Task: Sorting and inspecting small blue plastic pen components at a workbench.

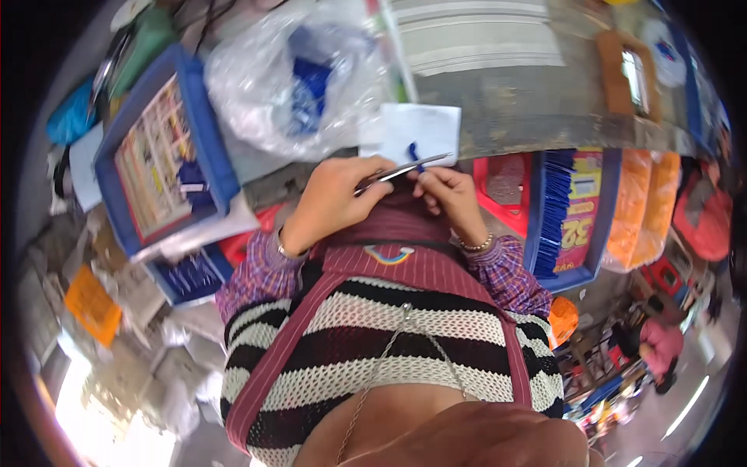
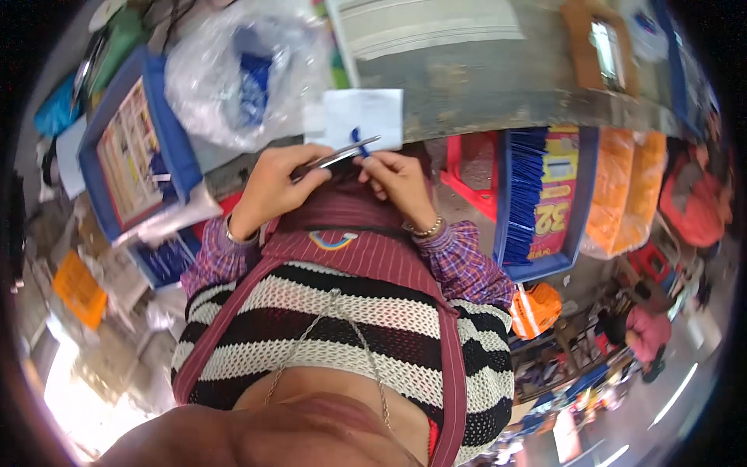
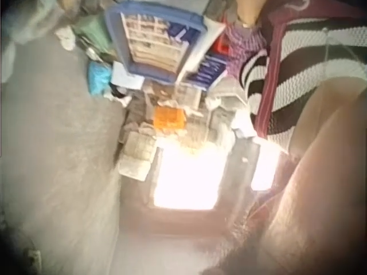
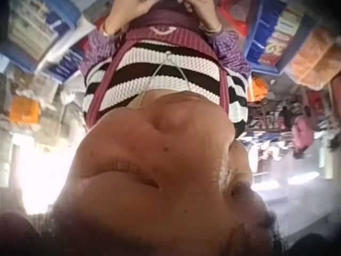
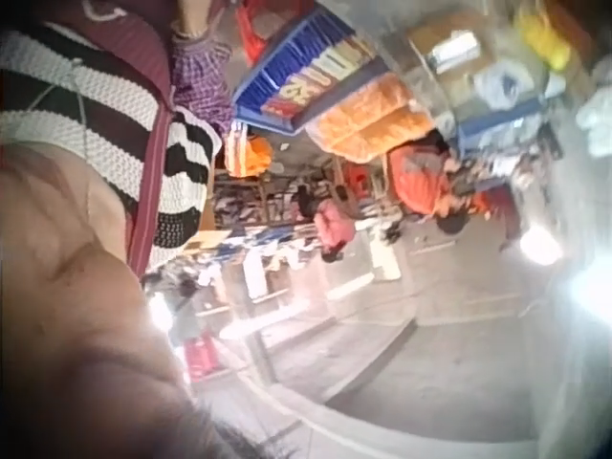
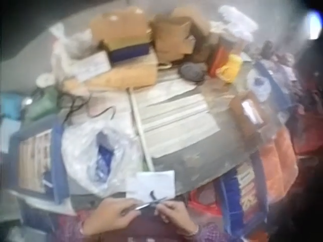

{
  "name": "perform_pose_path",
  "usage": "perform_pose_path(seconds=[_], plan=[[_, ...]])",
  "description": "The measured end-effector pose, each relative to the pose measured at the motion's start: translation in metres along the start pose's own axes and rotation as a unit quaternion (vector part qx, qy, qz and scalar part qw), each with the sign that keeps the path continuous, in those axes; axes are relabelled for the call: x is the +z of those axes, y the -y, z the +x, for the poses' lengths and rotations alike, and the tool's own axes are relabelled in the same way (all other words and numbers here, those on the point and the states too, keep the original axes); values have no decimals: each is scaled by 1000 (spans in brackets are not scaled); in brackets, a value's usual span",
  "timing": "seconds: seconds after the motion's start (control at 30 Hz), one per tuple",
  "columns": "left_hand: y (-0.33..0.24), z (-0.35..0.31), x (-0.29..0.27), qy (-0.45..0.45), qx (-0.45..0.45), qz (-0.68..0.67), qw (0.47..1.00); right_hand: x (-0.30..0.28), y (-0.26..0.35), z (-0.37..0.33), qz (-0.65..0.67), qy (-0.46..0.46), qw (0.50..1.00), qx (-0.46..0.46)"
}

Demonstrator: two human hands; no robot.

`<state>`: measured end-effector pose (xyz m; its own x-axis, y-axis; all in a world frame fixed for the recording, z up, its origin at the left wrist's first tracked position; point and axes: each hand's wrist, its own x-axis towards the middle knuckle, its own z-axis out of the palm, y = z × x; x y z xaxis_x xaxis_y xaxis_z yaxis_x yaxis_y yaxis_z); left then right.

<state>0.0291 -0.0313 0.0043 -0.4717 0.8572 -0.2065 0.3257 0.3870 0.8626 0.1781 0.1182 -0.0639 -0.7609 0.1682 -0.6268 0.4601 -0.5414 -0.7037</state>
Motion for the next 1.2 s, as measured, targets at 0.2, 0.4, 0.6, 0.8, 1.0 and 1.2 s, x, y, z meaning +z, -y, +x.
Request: perform_pose_path(seconds=[0.2,0.4,0.6,0.8,1.0,1.2], plan=[[9,-3,3,-5,-16,28,999,2,0,-1,4,-12,1000,-8],[14,-3,8,-21,0,29,999,6,1,-3,-31,-26,999,-8],[14,1,8,3,-10,59,998,8,1,-6,-51,-41,998,-18],[15,1,10,7,-20,70,997,10,-1,-3,-44,-41,998,-19],[16,-2,8,-6,8,63,998,17,4,-10,-97,-74,992,-26],[8,5,8,5,-48,66,997,12,-3,-2,-100,-46,993,-48]])
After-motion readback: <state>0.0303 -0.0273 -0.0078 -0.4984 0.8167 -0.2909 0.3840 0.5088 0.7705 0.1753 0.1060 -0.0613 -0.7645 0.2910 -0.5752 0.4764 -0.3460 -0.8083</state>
